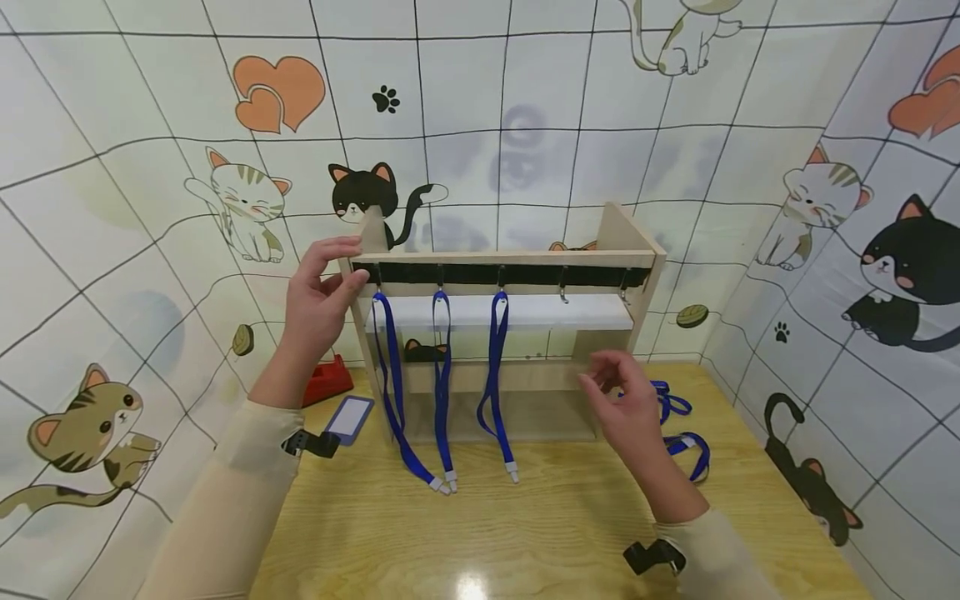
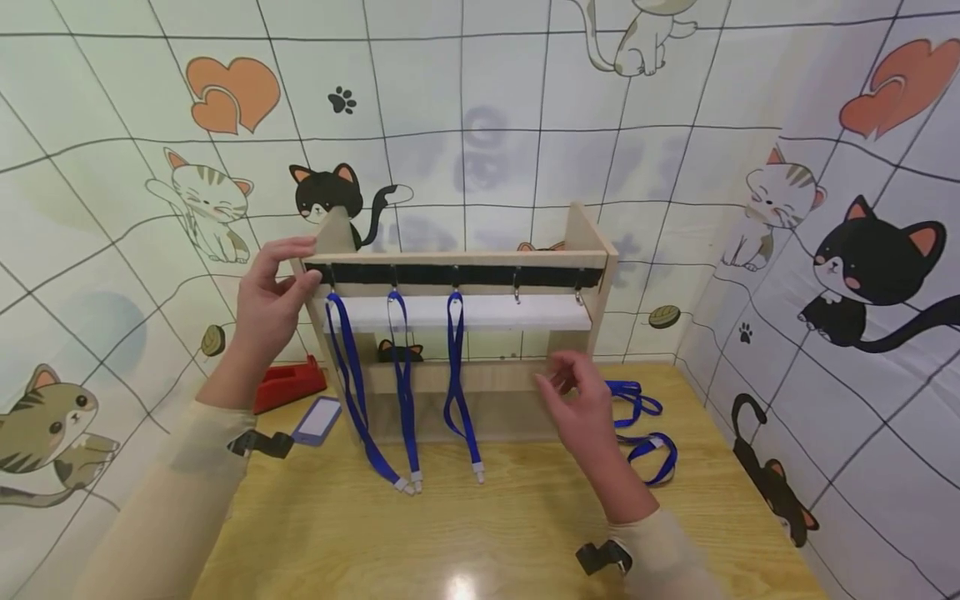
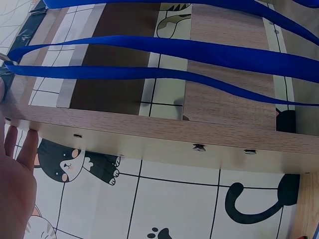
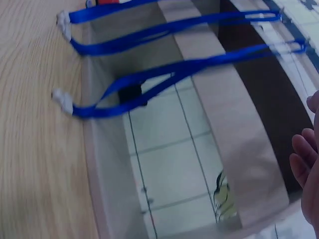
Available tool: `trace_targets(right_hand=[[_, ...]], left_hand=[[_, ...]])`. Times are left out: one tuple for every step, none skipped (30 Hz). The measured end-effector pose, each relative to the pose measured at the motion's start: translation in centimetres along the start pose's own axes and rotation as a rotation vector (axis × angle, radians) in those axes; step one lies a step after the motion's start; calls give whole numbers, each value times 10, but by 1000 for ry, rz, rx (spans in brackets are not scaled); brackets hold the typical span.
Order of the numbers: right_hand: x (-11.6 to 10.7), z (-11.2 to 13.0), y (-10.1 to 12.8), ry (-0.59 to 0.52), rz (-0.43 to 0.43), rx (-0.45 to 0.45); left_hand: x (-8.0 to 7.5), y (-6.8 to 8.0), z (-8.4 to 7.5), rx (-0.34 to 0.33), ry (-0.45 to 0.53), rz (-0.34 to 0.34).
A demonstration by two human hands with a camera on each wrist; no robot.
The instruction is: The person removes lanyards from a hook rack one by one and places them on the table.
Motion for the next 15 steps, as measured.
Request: trace_targets(right_hand=[[5,5,-1,-3,-1,-12],[9,9,-2,-2,1,-26],[14,14,-4,-3,0,-39],[19,19,-5,1,1,-54],[24,23,-6,1,0,-66],[29,27,-7,1,2,-73],[35,31,-8,-3,5,-70],[41,34,-9,-3,7,-74],[47,37,-10,-3,10,-74],[54,40,-11,-5,14,-71],[59,44,-12,-5,16,-67],[65,47,-13,1,21,-60],[70,51,-14,4,23,-52],[75,55,-14,9,24,-51],[80,58,-15,17,25,-43]], left_hand=[[0,0,0,1,2,1],[0,0,0,2,2,2],[0,0,1,2,1,3],[0,0,1,1,2,2],[1,0,1,1,2,2],[1,0,1,0,2,1],[1,0,1,0,3,0],[1,0,2,0,3,-1],[0,-1,2,0,3,-3],[0,-1,2,1,3,-4],[0,-1,2,0,3,-5],[0,-1,2,-1,3,-5],[0,-1,2,-1,3,-6],[0,-1,2,-3,1,-7],[0,0,2,-5,1,-7]])
Point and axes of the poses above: each hand's wrist, its own y-axis away from the middle knuckle, its own x-axis out of the palm, z = x × y, the point moved 6 cm from there along -y, towards the middle knuckle, and after that the axes turned 11 degrees about -z, right-handed, at the moved point
